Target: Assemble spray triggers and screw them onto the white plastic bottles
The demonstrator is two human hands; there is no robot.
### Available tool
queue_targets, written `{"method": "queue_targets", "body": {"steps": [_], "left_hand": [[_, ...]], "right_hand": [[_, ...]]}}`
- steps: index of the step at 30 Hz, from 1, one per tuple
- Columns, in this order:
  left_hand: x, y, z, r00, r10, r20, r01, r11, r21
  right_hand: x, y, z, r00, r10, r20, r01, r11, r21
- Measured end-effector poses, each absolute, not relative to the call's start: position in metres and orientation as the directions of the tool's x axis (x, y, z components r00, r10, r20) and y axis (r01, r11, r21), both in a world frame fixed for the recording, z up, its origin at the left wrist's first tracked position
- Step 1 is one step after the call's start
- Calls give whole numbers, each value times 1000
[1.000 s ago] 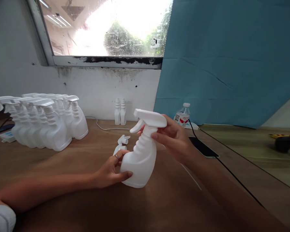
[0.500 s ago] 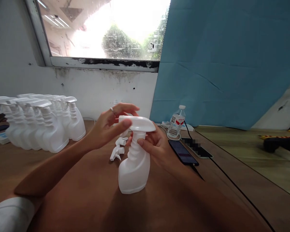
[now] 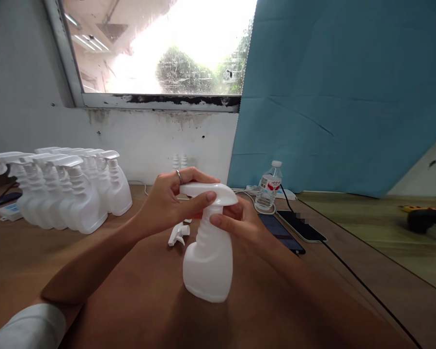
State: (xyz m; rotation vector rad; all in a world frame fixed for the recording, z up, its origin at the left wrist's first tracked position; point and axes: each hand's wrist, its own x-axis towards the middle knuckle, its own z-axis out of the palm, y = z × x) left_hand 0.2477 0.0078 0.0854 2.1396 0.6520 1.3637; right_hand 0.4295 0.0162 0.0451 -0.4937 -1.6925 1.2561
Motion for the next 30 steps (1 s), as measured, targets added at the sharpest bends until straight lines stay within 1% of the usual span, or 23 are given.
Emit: {"method": "queue_targets", "body": {"steps": [3,6,8,10,13,15,18,23,27,30], "left_hand": [[249,5,84,435,665,607,31,-685,728],[248,4,85,478,680,556,9,-636,771],[246,5,86,493,671,554,23,-647,763],[245,7,87,492,647,583,18,-677,736],[245,12,88,452,606,655,-10,-731,683],[246,14,87,436,604,667,-18,-735,677],[246,15,86,433,617,657,-20,-722,691],[244,14,86,489,609,625,-51,-695,717],[244,15,87,477,598,644,-35,-720,694],[244,14,87,473,598,647,-30,-723,690]], "right_hand": [[421,13,37,-519,735,436,-235,367,-900],[412,10,27,-549,686,477,-322,353,-878],[408,11,21,-537,669,515,-404,332,-852],[406,17,19,-583,620,525,-465,276,-841],[406,28,20,-724,486,490,-468,175,-866],[408,32,22,-759,442,479,-462,153,-874],[408,32,23,-747,438,500,-486,154,-860],[404,29,16,-702,497,510,-565,47,-823],[403,29,15,-700,482,527,-570,68,-819],[402,27,18,-698,498,515,-548,92,-831]]}}
